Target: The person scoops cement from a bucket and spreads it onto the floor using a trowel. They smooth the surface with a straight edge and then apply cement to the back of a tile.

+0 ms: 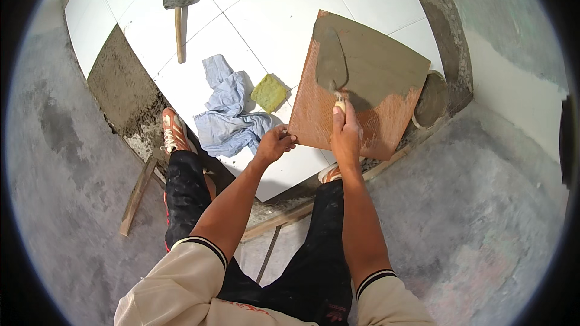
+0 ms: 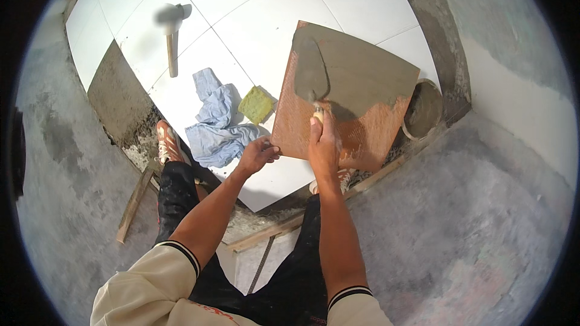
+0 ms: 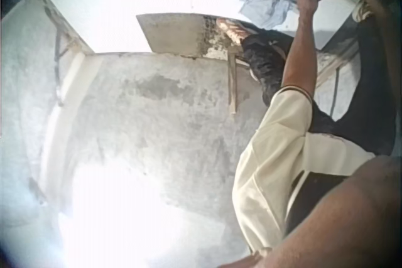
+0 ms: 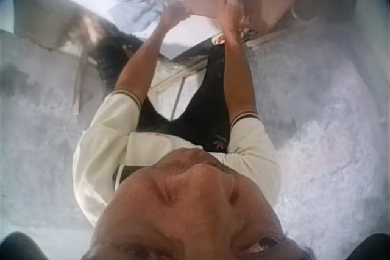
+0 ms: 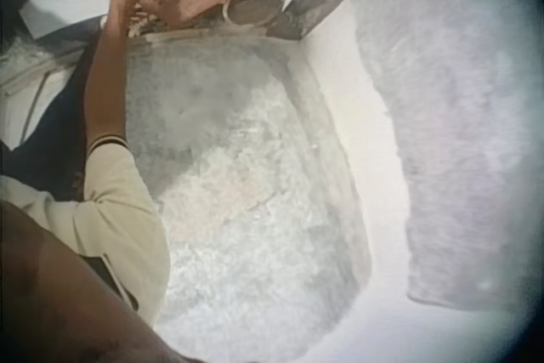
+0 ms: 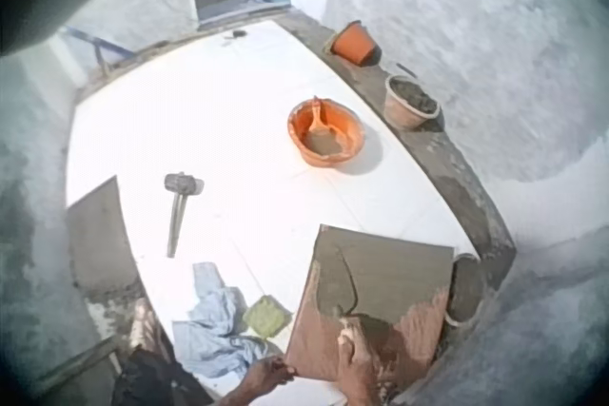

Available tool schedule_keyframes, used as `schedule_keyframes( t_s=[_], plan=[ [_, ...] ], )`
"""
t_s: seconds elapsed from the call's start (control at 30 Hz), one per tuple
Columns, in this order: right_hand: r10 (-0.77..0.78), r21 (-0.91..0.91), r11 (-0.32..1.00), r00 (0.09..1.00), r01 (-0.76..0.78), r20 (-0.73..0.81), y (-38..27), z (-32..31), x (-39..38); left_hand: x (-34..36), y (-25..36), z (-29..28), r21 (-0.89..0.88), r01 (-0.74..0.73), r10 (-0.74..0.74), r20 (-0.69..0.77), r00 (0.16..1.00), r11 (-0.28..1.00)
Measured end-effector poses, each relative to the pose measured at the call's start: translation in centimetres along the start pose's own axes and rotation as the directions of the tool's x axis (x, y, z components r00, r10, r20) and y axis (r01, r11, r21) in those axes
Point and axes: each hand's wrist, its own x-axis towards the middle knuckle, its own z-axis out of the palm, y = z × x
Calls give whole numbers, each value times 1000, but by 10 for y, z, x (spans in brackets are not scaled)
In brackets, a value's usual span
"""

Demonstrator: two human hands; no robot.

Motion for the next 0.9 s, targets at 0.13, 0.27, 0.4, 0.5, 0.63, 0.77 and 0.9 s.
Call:
schedule_keyframes(
  t_s=[0.13,0.27,0.4,0.5,0.63,0.77,0.9],
  plan=[
    [-234,-276,937,971,213,-48,63,7,-50,-1,-7,-2,-33,1,-1,-9,1000,999],
    [178,173,970,983,-168,-44,45,-18,-41,-7,-19,-9,-72,-29,29,-9,1000,997],
    [167,-7,986,984,-167,69,16,-48,26,-1,-9,-1,-92,-29,30,10,999,995],
    [-303,-384,869,949,312,84,60,-50,6,3,-12,-5,-109,-46,47,9,999,993],
    [-126,-359,925,992,121,11,127,-91,-79,-5,-2,-1,50,-20,22,-29,999,999],
    [-11,-413,905,964,-103,-266,200,-167,-136,-1,10,5,176,75,-55,-113,992,982],
    [-12,-604,742,895,-291,-445,229,-263,-43,0,31,29,372,33,53,-219,974,928]
  ],
)
